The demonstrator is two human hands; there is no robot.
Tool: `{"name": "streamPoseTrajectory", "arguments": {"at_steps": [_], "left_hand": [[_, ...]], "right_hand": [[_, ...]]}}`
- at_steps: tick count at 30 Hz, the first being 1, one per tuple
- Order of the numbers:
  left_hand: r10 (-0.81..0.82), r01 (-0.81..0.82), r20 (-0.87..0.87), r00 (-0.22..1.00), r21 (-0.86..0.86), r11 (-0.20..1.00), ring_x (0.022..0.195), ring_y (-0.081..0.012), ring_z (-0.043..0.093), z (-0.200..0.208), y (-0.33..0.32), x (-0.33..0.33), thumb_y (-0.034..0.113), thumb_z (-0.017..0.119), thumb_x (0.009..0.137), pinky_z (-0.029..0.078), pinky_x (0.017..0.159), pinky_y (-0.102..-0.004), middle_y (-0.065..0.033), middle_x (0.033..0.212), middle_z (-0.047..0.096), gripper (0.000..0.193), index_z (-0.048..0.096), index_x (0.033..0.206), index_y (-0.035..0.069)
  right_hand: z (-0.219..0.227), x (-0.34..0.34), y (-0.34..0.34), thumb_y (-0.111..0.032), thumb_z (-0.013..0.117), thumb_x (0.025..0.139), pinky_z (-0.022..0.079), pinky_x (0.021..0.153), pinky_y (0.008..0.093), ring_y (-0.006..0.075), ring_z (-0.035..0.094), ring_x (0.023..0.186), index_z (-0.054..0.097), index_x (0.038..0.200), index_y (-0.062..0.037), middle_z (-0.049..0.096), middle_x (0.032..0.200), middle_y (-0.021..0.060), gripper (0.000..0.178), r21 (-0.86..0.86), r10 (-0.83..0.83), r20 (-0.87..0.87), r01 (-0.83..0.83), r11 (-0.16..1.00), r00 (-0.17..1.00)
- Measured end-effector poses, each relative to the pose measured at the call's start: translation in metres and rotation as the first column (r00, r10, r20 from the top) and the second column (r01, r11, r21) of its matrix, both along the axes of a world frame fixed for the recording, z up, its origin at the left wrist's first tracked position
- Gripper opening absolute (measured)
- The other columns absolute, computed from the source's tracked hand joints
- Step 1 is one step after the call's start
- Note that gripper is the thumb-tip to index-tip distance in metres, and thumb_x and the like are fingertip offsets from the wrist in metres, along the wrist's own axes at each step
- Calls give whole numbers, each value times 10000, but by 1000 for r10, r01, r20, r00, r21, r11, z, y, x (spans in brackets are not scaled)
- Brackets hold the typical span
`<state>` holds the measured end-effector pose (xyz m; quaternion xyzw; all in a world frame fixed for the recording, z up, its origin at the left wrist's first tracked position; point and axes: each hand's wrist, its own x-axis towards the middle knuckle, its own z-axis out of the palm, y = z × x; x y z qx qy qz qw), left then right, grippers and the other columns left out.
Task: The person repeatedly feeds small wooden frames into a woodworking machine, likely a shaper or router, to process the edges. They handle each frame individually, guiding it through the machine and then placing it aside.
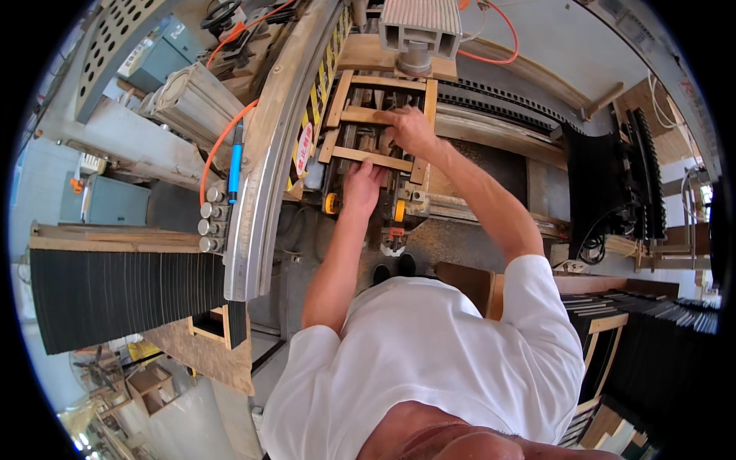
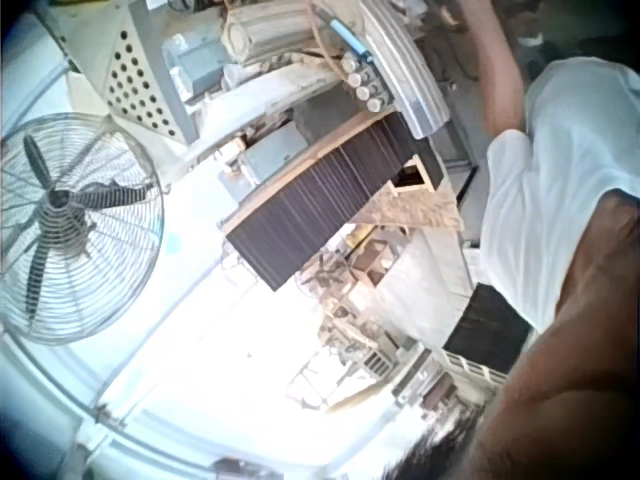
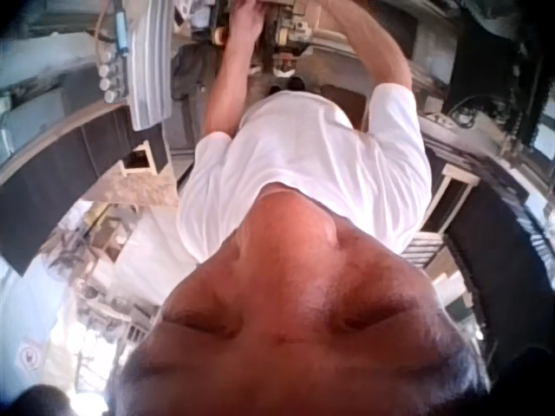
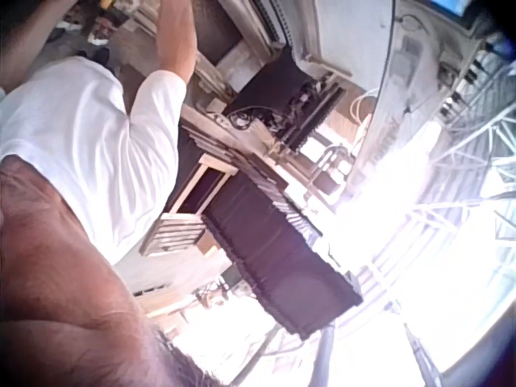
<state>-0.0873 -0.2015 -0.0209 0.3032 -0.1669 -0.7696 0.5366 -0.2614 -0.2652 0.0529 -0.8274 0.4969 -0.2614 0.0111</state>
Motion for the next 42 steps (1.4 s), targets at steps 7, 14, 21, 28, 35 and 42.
{"name": "streamPoseTrajectory", "arguments": {"at_steps": [7,14,21,28,35,42], "left_hand": [[0,2,-42,999,42,999,1270,-273,502,11,96,37,92,519,982,363,1103,-442,-105,1302,559,372,466,1349,55],[-10,8,17,1000,72,997,1254,-286,526,29,183,65,65,520,980,421,1085,-442,-105,1285,564,364,477,1341,39],[-74,68,78,994,80,995,1214,-269,556,36,217,88,64,508,984,461,1031,-412,-115,1248,583,334,488,1315,24],[-154,140,150,977,105,985,1194,-264,569,21,243,130,69,528,978,454,1038,-413,-115,1237,596,343,490,1318,35],[-135,117,156,978,120,986,1188,-273,576,20,274,141,73,542,973,464,1039,-421,-120,1239,598,349,490,1316,36],[0,-28,203,979,133,991,1197,-264,575,28,305,129,108,551,974,471,1020,-420,-90,1224,611,320,530,1286,41]], "right_hand": [[-10,-12,-49,-57,704,738,513,844,449,356,641,946,653,1160,-103,698,1024,139,428,153,4,36,-9,988,999],[-12,-3,-51,-81,695,753,518,845,449,360,651,944,652,1190,-127,698,994,169,442,228,-35,151,0,974,988],[-1,7,-48,-130,677,805,479,855,448,350,655,922,616,1244,-165,704,961,156,444,259,-41,32,32,965,999],[-5,5,-47,-275,703,843,403,922,415,275,607,1068,520,1356,-165,651,1167,73,555,10,-88,-324,97,995,942],[-13,3,-48,-329,731,814,405,916,410,274,599,1049,601,1225,-160,665,1047,69,463,-69,-182,-313,168,983,932],[-9,4,-47,-343,725,824,399,892,420,281,611,1034,611,1173,-124,704,954,84,427,-34,-170,-294,168,985,940]]}}
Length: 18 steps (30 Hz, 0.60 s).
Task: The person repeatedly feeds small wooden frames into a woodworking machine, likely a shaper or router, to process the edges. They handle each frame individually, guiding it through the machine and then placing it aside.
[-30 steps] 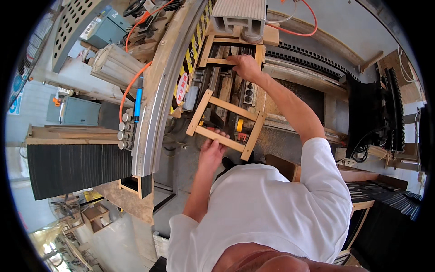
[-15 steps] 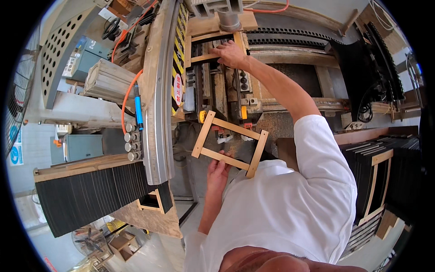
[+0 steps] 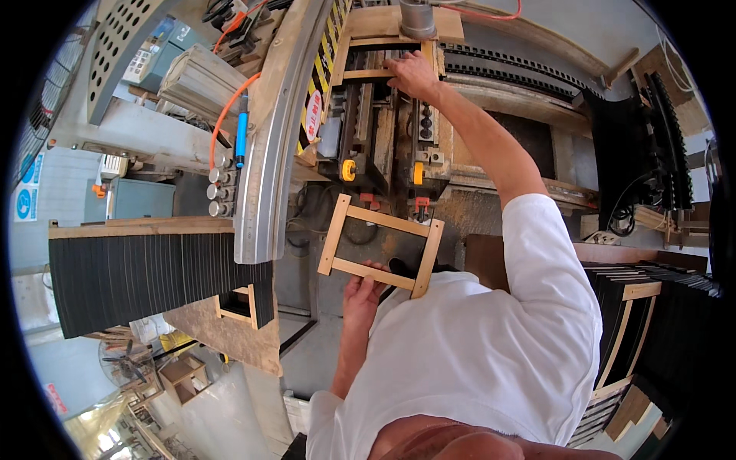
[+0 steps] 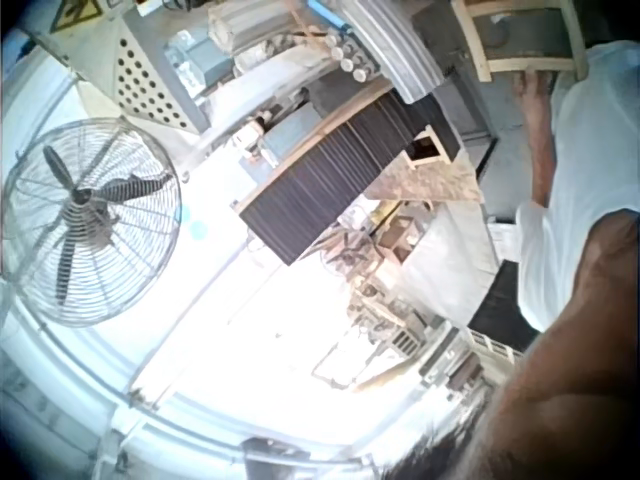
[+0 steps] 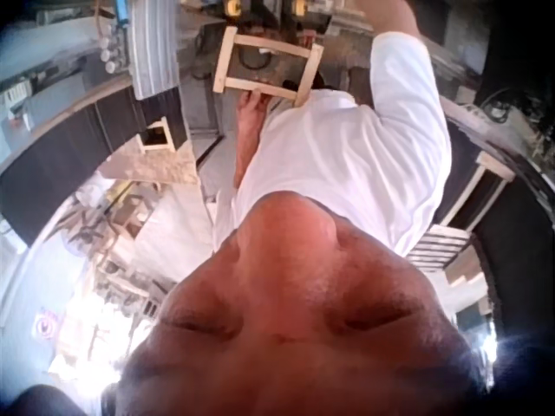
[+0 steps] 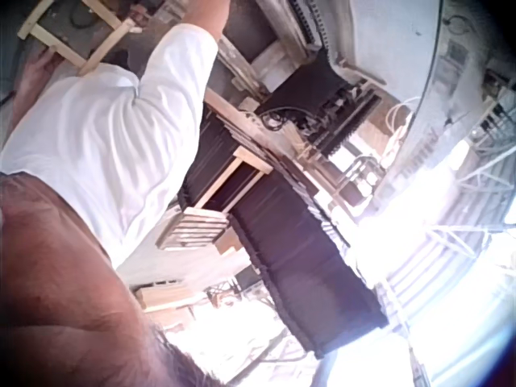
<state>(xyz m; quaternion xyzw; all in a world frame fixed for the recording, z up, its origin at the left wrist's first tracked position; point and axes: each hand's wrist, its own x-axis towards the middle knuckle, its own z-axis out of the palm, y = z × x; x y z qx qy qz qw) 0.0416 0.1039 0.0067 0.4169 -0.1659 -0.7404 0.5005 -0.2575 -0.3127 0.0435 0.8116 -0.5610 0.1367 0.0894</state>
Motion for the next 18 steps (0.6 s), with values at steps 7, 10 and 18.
{"name": "streamPoseTrajectory", "arguments": {"at_steps": [7,10,18], "left_hand": [[138,-138,34,990,-20,990,1202,-271,573,-14,12,14,105,567,966,474,1023,-419,-98,1233,608,318,540,1273,26],[176,-175,55,983,-15,984,1206,-271,571,-19,10,22,99,577,959,471,1028,-421,-101,1242,605,328,534,1274,18],[280,-282,106,954,6,959,1195,-285,576,-20,5,30,86,549,977,484,1007,-449,-121,1270,594,345,495,1308,5]], "right_hand": [[2,-1,-1,-325,699,851,385,911,411,285,614,1032,579,1270,-134,702,971,96,476,69,13,5,-13,998,1000],[1,0,-2,-327,693,857,383,914,408,281,608,1045,563,1313,-147,697,976,106,507,116,-4,13,3,993,1000],[7,-1,0,-335,723,824,387,914,412,288,613,1032,586,1240,-160,690,961,117,471,101,-8,59,2,995,998]]}}
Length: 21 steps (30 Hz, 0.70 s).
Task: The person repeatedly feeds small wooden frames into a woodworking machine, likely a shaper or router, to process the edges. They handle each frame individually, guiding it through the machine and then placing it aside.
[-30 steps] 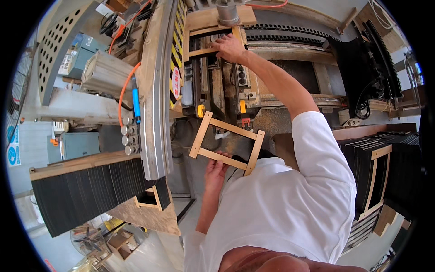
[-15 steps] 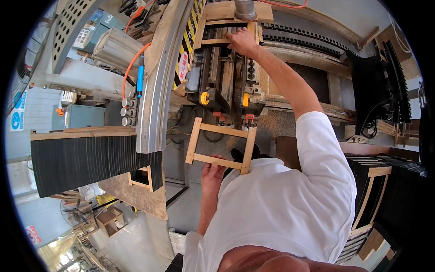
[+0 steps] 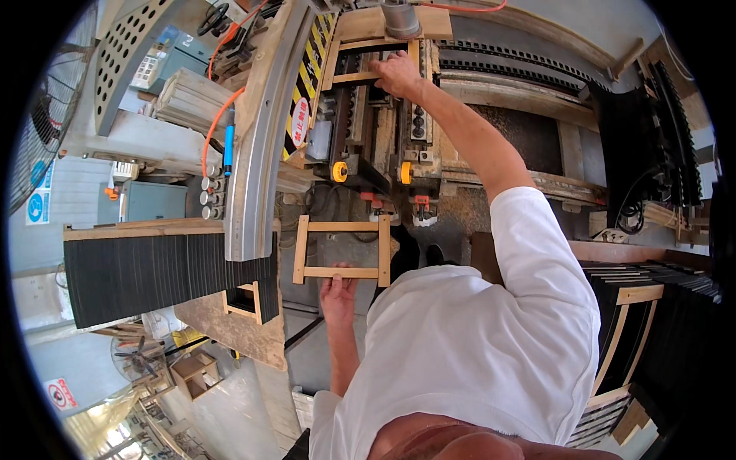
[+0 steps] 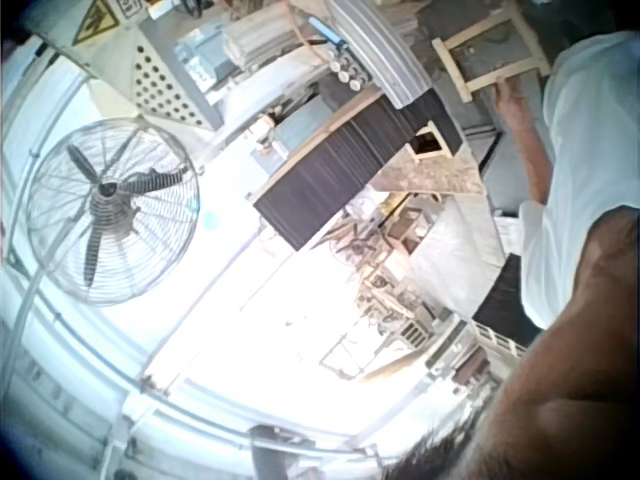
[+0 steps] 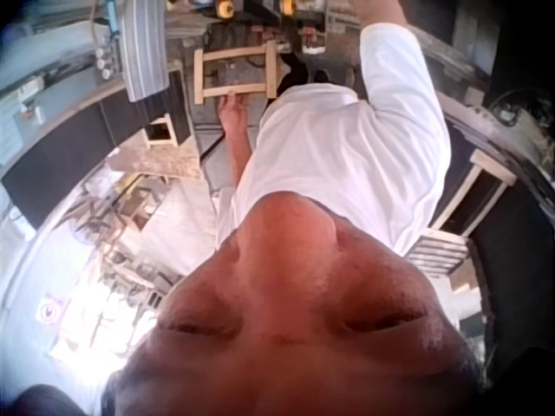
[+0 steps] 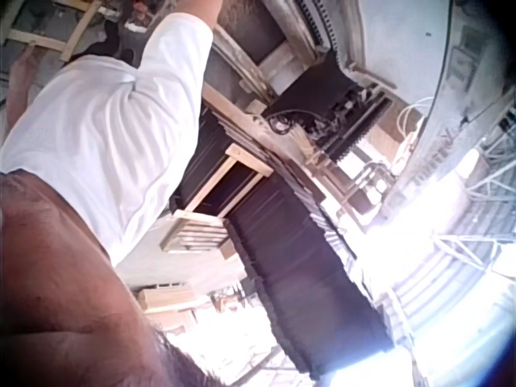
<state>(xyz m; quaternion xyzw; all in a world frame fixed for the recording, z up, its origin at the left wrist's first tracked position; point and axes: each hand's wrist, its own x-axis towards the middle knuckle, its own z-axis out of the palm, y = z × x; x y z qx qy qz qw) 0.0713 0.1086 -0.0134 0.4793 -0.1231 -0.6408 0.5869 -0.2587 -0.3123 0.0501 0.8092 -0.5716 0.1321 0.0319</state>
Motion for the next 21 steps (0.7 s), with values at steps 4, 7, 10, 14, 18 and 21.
{"name": "streamPoseTrajectory", "arguments": {"at_steps": [4,7,10,14,18,21], "left_hand": [[35,-36,34,999,40,999,1214,-271,557,-3,5,5,106,584,961,458,1037,-446,-109,1273,589,360,497,1299,17],[78,-80,44,996,41,996,1224,-260,546,-11,15,15,117,606,950,447,1049,-436,-103,1271,589,360,506,1282,20],[129,-135,88,988,72,988,1214,-256,551,-22,29,34,118,603,953,451,1045,-424,-103,1271,588,343,512,1268,19],[210,-219,164,964,34,975,1148,-270,598,-23,44,55,127,571,972,500,946,-413,-108,1233,609,314,497,1253,9],[311,-310,152,938,-32,950,1133,-262,610,-20,79,91,113,575,968,526,899,-368,-106,1215,615,310,507,1254,16],[403,-406,195,894,-27,913,1092,-235,619,-10,100,124,101,568,971,523,904,-363,-91,1179,619,283,521,1237,16]], "right_hand": [[5,0,2,-333,696,855,376,934,429,295,601,1089,544,1340,-144,704,995,115,542,55,-4,-32,6,998,999],[6,1,6,-331,693,857,373,944,438,299,614,1064,563,1293,-138,707,983,116,494,56,-12,-1,12,998,1000],[3,1,6,-326,682,866,367,958,441,291,630,1033,589,1213,-141,708,992,116,405,47,-26,-7,27,999,1000],[2,2,6,-325,667,870,368,974,462,295,623,1059,590,1214,-141,706,998,119,398,76,-45,28,43,996,999],[1,15,4,-348,686,853,439,886,479,327,644,996,565,1235,-106,700,1002,145,467,45,-80,-47,82,996,996],[8,9,1,-369,705,837,513,805,473,358,655,969,554,1216,-66,688,1000,196,508,72,-69,-118,78,994,991]]}}
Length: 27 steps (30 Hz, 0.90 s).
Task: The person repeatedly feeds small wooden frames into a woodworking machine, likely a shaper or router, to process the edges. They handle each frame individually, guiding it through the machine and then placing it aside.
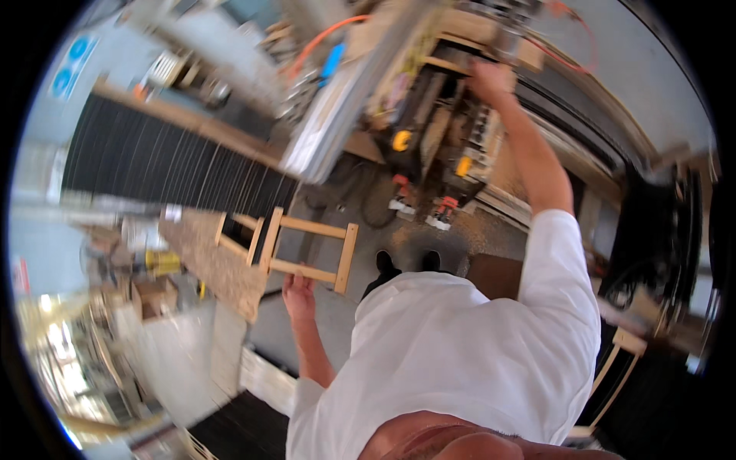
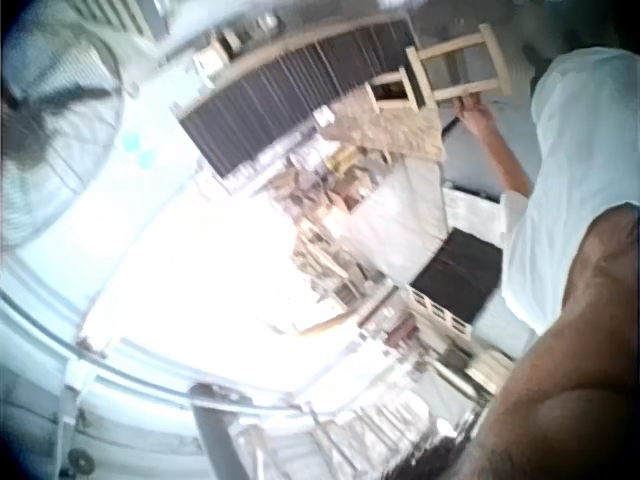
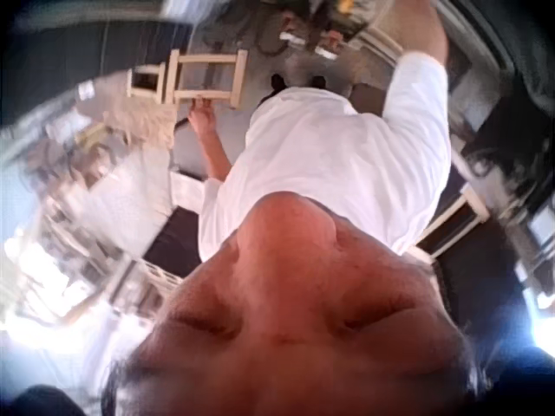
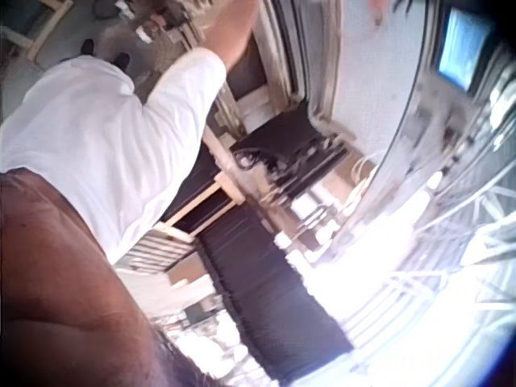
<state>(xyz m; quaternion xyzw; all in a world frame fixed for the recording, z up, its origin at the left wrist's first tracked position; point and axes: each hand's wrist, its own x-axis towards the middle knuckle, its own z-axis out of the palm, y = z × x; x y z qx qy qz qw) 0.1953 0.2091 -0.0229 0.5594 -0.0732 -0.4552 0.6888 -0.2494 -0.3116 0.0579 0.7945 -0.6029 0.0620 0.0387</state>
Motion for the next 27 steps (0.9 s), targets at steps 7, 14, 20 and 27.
{"name": "streamPoseTrajectory", "arguments": {"at_steps": [7,14,20,27], "left_hand": [[225,-221,91,970,-51,974,1004,-211,643,-8,56,131,76,535,975,544,870,-359,-79,1092,644,240,558,1198,-9],[263,-269,107,959,47,962,1019,-257,655,-39,42,291,100,544,972,563,870,-380,-141,1146,641,404,478,1340,-53],[176,-206,178,968,164,965,987,-276,659,-83,-19,391,91,561,960,582,828,-406,-147,1147,634,372,522,1305,-42],[-237,-223,632,738,559,799,813,-245,701,-98,-54,386,203,679,888,537,673,-371,-201,887,702,364,619,1105,-83]], "right_hand": [[47,18,69,-390,663,906,507,886,377,241,662,1018,652,1220,-120,689,1116,114,414,-244,43,656,157,957,754],[66,135,285,-150,660,927,527,836,292,142,662,953,707,1090,-50,719,1068,60,197,-177,78,831,129,976,551],[-14,195,356,-65,657,909,494,779,235,87,606,848,676,1068,13,682,949,40,178,191,-115,854,-100,977,507],[-69,202,401,-53,656,890,506,766,257,106,627,832,661,1083,9,687,923,54,203,392,-243,695,-73,917,676]]}}
